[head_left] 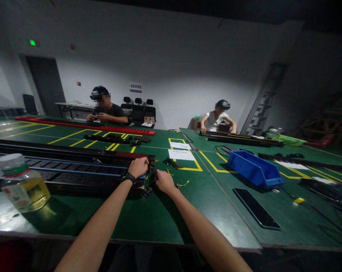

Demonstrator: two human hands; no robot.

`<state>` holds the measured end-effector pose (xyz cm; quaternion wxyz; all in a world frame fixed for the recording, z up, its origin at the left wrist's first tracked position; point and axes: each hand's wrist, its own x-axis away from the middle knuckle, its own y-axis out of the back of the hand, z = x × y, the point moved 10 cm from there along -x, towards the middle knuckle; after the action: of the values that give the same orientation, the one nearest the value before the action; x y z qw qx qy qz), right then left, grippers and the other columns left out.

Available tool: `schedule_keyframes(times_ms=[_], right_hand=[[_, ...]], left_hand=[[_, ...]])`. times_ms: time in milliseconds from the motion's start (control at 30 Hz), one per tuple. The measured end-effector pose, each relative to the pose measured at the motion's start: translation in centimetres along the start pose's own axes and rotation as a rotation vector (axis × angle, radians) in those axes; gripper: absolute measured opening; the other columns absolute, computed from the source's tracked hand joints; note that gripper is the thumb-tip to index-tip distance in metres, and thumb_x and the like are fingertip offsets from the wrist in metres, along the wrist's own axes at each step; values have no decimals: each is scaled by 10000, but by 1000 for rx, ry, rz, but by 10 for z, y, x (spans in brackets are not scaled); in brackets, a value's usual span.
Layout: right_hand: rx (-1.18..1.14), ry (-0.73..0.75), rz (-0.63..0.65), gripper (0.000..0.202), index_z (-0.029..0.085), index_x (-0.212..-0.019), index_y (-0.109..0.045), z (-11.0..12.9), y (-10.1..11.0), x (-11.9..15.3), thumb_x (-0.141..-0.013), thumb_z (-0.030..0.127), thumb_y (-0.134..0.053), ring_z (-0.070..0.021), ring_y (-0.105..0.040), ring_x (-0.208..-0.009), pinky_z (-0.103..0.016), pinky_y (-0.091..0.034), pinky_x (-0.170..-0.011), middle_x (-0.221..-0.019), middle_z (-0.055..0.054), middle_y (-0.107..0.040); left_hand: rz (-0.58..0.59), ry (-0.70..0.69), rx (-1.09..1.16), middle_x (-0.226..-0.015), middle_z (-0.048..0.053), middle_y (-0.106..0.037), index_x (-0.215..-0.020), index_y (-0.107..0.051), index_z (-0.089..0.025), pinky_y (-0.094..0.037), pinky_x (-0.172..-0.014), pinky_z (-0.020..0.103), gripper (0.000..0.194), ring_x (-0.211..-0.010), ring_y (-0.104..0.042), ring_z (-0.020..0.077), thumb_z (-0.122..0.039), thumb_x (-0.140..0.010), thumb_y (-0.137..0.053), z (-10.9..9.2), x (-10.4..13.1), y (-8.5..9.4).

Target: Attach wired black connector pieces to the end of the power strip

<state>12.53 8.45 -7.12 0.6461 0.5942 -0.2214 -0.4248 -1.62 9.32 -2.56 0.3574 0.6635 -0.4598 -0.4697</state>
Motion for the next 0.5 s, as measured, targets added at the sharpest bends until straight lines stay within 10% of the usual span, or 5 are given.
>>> schedule_keyframes(times_ms=[500], right_hand=[[-43, 35, 21, 186, 202, -1060, -672, -1, 9, 1, -945, 217, -526, -251, -691, -959, -307, -451, -761, -1060, -117, -741]], left_hand=[[-3, -5, 7, -1006, 54, -794, -972, -739, -269, -512, -889, 305, 257, -984, -726, 240, -200, -861, -517, 2, -1, -1]])
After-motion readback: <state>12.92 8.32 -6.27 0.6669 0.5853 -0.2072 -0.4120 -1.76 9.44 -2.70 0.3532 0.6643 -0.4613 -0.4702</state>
